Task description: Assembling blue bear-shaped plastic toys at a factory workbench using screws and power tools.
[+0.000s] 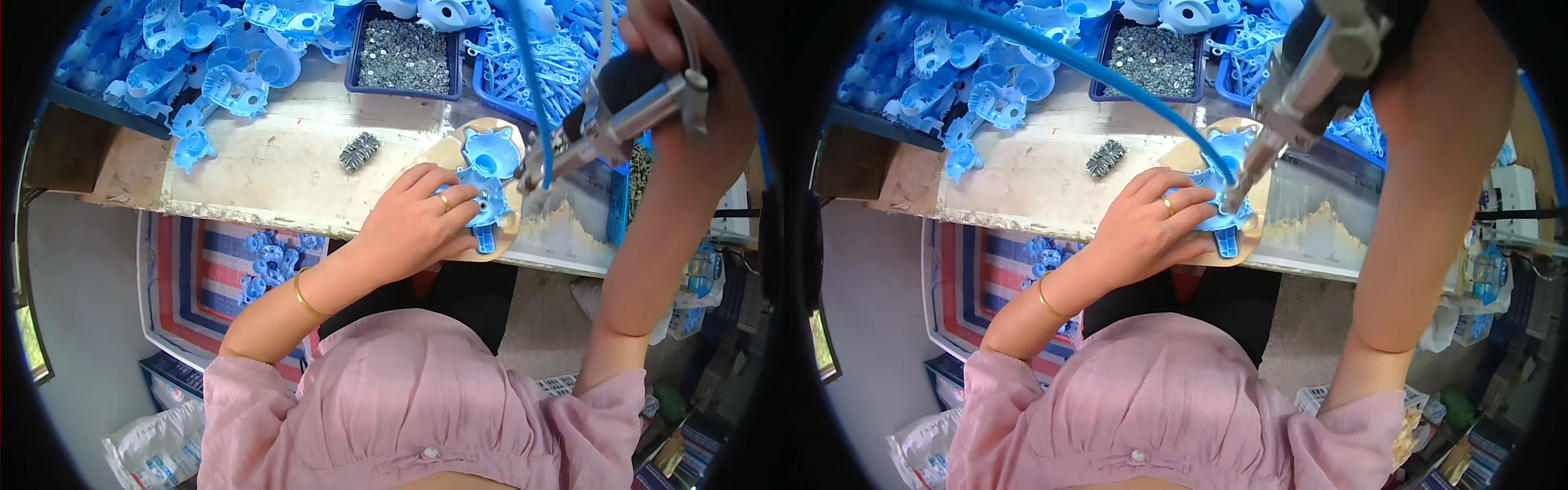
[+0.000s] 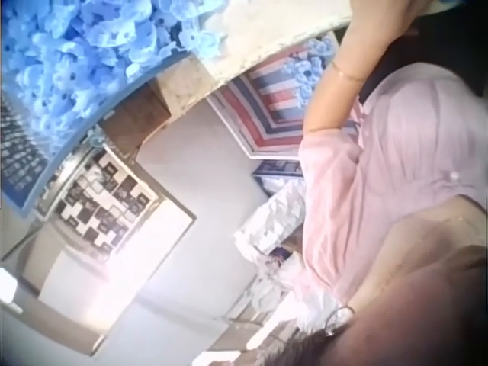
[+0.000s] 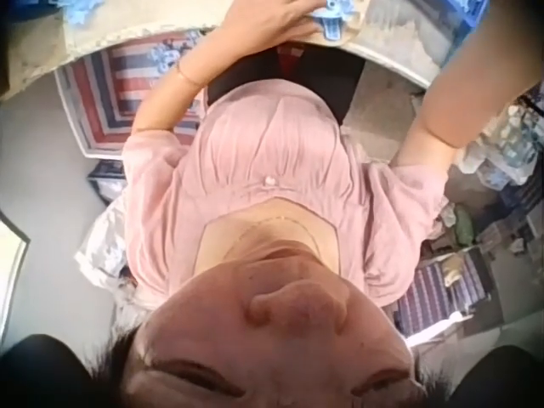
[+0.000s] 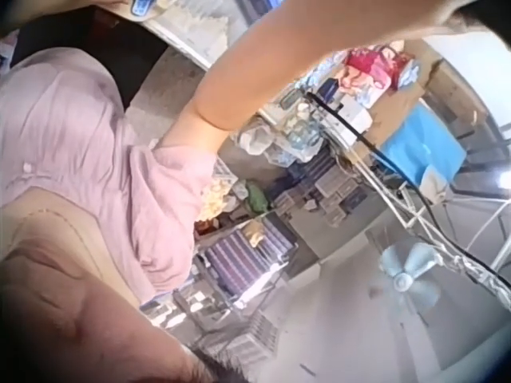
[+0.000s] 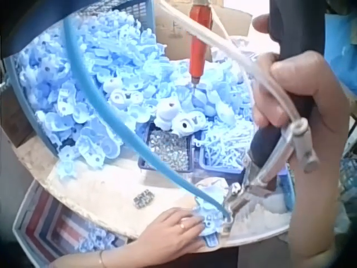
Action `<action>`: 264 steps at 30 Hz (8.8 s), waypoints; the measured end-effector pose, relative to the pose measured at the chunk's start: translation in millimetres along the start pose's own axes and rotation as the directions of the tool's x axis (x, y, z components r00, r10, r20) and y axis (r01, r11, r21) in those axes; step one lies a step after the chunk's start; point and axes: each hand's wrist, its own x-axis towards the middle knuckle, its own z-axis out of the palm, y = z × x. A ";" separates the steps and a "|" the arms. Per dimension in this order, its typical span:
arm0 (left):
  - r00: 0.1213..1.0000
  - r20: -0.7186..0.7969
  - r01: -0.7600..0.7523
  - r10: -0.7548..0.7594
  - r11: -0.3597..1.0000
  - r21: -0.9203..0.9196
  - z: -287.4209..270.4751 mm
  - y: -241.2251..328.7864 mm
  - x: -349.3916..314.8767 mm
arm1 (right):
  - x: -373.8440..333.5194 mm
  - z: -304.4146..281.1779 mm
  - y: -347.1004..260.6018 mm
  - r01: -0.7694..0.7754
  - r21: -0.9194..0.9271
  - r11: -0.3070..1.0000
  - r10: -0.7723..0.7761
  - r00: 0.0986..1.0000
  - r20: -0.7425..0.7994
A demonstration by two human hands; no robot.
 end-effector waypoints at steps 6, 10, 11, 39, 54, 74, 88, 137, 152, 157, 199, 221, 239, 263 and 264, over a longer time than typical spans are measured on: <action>0.999 0.013 -0.030 0.030 0.998 0.055 13.2 -3.2 -0.2 | -20.6 -61.2 39.9 0.549 -0.358 0.756 -0.362 0.805 0.470; 0.999 0.026 -0.026 0.025 0.998 0.063 13.8 -3.4 1.2 | -35.5 -64.0 48.6 0.290 0.132 0.948 -0.311 0.753 0.579; 0.999 0.029 -0.032 0.031 0.998 0.058 13.4 -2.3 2.9 | -42.5 -61.5 46.9 0.316 0.108 0.943 -0.322 0.771 0.549; 0.670 0.502 0.541 -0.547 0.823 0.175 -231.7 52.3 -65.3 | 27.6 -325.3 187.2 -0.051 -0.972 0.229 0.402 0.914 0.047; 0.876 0.413 0.300 -0.249 0.952 -0.062 -119.8 26.4 24.5 | -8.4 -319.3 151.8 -0.421 -0.626 0.656 0.390 0.900 -0.196; 0.988 0.004 0.156 -0.157 0.978 -0.136 -35.1 36.4 24.6 | -25.5 -323.0 190.7 -0.108 -0.988 -0.110 0.268 0.954 -0.134; 0.998 0.052 0.019 -0.029 0.981 0.193 -28.4 -5.5 -40.3 | -77.2 -192.1 72.0 -0.416 -0.676 0.608 0.630 0.772 0.092; 0.985 -0.162 -0.048 0.067 0.992 0.116 -45.2 -24.7 -35.1 | -159.1 8.9 19.8 0.256 -0.652 0.713 0.306 0.724 0.618; 0.932 0.089 0.361 -0.350 0.909 -0.207 -21.8 -15.4 -40.3 | -190.2 -6.2 42.5 0.345 -0.734 0.585 0.465 0.598 0.653; 0.953 0.101 0.300 -0.286 0.938 -0.171 -26.5 -9.1 -27.3 | -182.3 -8.6 39.7 0.281 -0.736 0.616 0.558 0.504 0.660; 0.845 0.333 0.535 -0.419 0.674 -0.510 -18.3 24.4 48.1 | -146.5 -274.6 64.4 -0.335 -0.917 -0.215 0.224 0.897 -0.381; 0.840 0.410 0.533 -0.356 0.392 -0.750 -3.2 21.3 45.5 | -122.1 -184.4 24.4 -0.743 -0.309 0.594 0.738 0.656 -0.157; 0.870 0.153 0.489 -0.468 0.785 -0.379 5.2 21.4 41.6 | -139.4 -52.6 25.7 -0.666 -0.452 0.593 0.791 0.587 0.173; 0.831 0.368 0.549 -0.418 0.505 -0.666 8.6 25.8 22.7 | -156.3 -53.1 13.1 -0.391 -0.558 0.732 0.605 0.750 0.268; 0.830 0.367 0.550 -0.421 0.506 -0.664 7.9 27.7 21.6 | -156.0 -51.4 13.0 -0.311 -0.615 0.724 0.569 0.773 0.279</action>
